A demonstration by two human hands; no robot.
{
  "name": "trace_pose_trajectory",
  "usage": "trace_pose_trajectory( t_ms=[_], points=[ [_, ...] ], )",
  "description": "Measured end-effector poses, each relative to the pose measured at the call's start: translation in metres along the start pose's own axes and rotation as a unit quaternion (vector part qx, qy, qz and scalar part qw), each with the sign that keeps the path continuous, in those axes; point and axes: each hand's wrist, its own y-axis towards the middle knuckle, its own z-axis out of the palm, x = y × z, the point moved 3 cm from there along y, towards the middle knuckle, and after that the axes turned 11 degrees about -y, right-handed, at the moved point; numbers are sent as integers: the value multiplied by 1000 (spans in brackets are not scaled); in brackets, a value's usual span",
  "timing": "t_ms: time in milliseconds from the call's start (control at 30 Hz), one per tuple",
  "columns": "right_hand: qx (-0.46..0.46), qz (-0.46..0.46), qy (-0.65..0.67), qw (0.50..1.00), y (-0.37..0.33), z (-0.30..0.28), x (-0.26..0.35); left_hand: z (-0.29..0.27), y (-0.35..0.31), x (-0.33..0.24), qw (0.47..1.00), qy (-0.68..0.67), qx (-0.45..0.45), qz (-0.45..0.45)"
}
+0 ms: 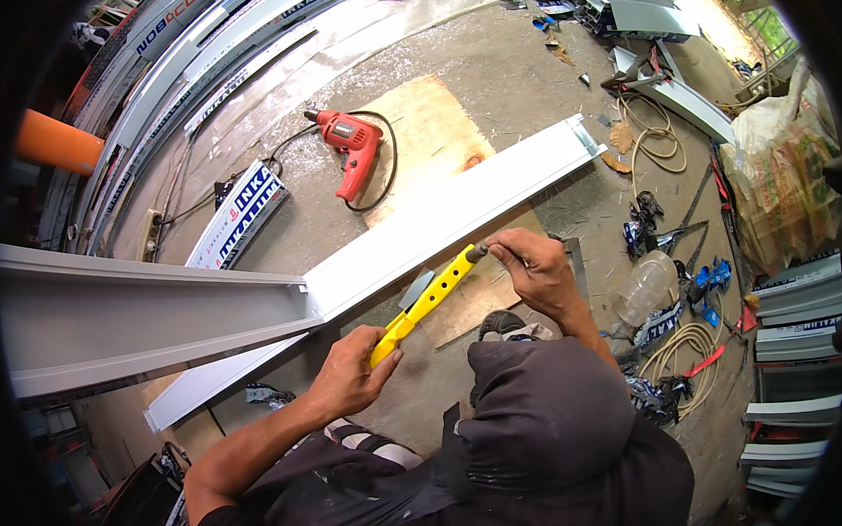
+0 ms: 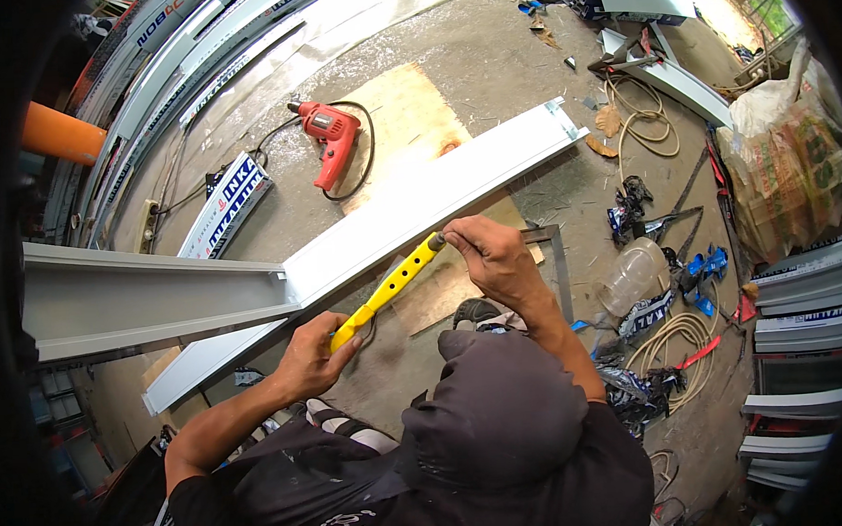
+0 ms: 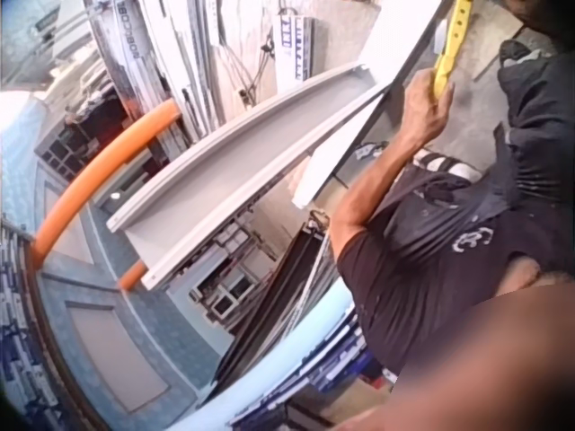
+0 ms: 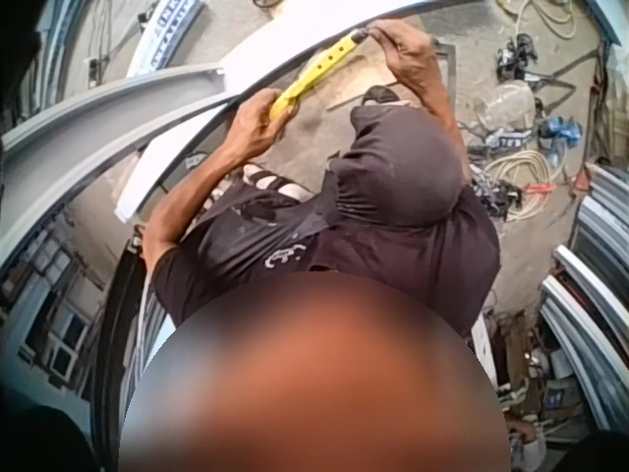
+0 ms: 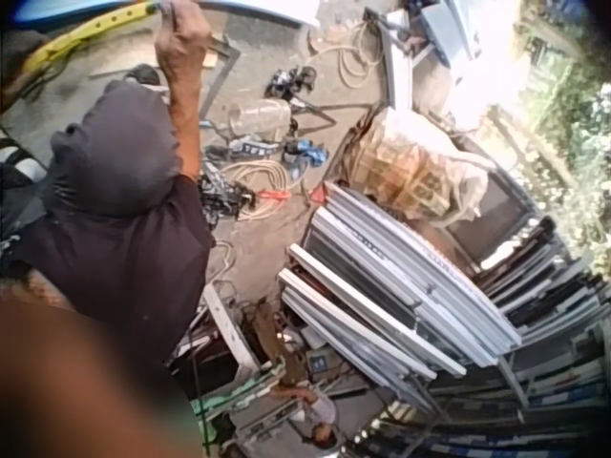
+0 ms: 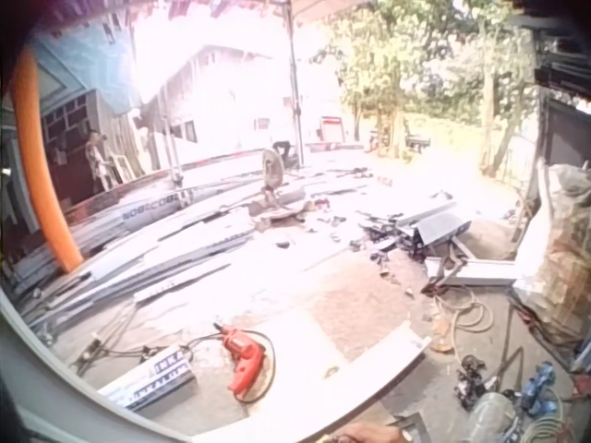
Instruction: The person removes protective film from aluminum profiles, positions two pieces at a right angle, and uses a red power drill to fasten them together. They then use a yellow corner clamp to secure the joint while continuing to drill additional fasteners.
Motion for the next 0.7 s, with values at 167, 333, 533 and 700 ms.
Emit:
trace_pose_trajectory(
  t_ms=[167,333,533,700],
  points=[
    [53,-16,-42,998,2,-3,2,4,0,4,1000,11,17,-2],
    [93,12,18,995,3,-7,15,-7,-20,-14,999,21,34,-33],
    [172,-66,142,973,11,11,57,-61,-91,-67,985,-23,55,-162],
    [245,-136,236,931,32,31,94,-77,-134,-112,961,13,24,-275]
  ],
)
